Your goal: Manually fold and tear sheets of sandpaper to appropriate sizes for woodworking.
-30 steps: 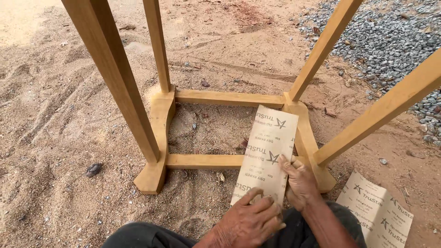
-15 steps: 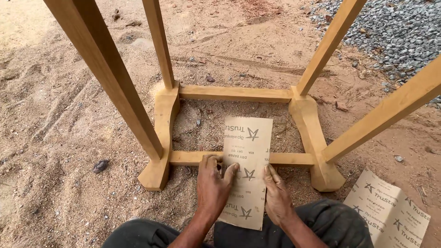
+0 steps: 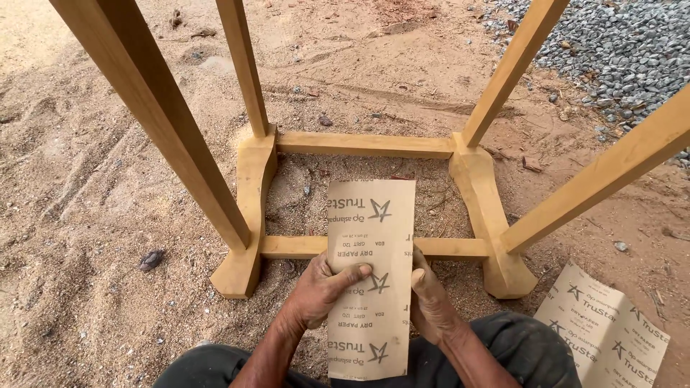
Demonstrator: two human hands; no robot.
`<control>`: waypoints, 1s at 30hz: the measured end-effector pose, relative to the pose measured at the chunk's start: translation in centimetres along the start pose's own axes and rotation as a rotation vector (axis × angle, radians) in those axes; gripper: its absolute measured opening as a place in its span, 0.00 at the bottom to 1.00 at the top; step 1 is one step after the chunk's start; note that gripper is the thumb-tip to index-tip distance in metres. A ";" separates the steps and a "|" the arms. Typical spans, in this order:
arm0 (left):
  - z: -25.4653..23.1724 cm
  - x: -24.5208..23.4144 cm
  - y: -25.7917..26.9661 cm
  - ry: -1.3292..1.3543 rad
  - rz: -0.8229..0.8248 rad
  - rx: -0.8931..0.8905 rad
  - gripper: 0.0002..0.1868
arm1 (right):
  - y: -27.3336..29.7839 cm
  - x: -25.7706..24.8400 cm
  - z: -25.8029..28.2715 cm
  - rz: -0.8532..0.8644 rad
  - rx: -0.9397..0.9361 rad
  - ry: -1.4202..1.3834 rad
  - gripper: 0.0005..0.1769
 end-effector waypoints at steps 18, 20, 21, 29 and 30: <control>-1.4 0.1 0.4 -0.535 -0.473 0.143 0.17 | 1.0 2.0 5.8 -0.577 -0.445 0.838 0.19; -1.4 1.0 0.8 -0.563 -0.499 0.195 0.18 | 1.6 3.7 6.0 -0.664 -0.458 1.062 0.20; -1.4 1.4 0.8 -0.607 -0.553 0.281 0.21 | 1.7 4.0 5.5 -0.659 -0.415 1.098 0.19; 1.0 0.5 -0.4 -0.670 -0.572 0.421 0.23 | 1.7 4.7 1.2 -0.187 -0.508 0.881 0.30; 0.4 1.0 0.2 -0.539 -0.502 0.441 0.22 | 2.0 5.2 1.2 -0.110 -0.563 0.884 0.33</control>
Point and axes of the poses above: each hand's wrist, its own y-axis away from the middle knuckle, its own x-axis out of the palm, z = x × y, the point moved 3 cm from there along -y, towards the middle knuckle, and after that the axes turned 8 degrees about -z, right-handed, at the moved point
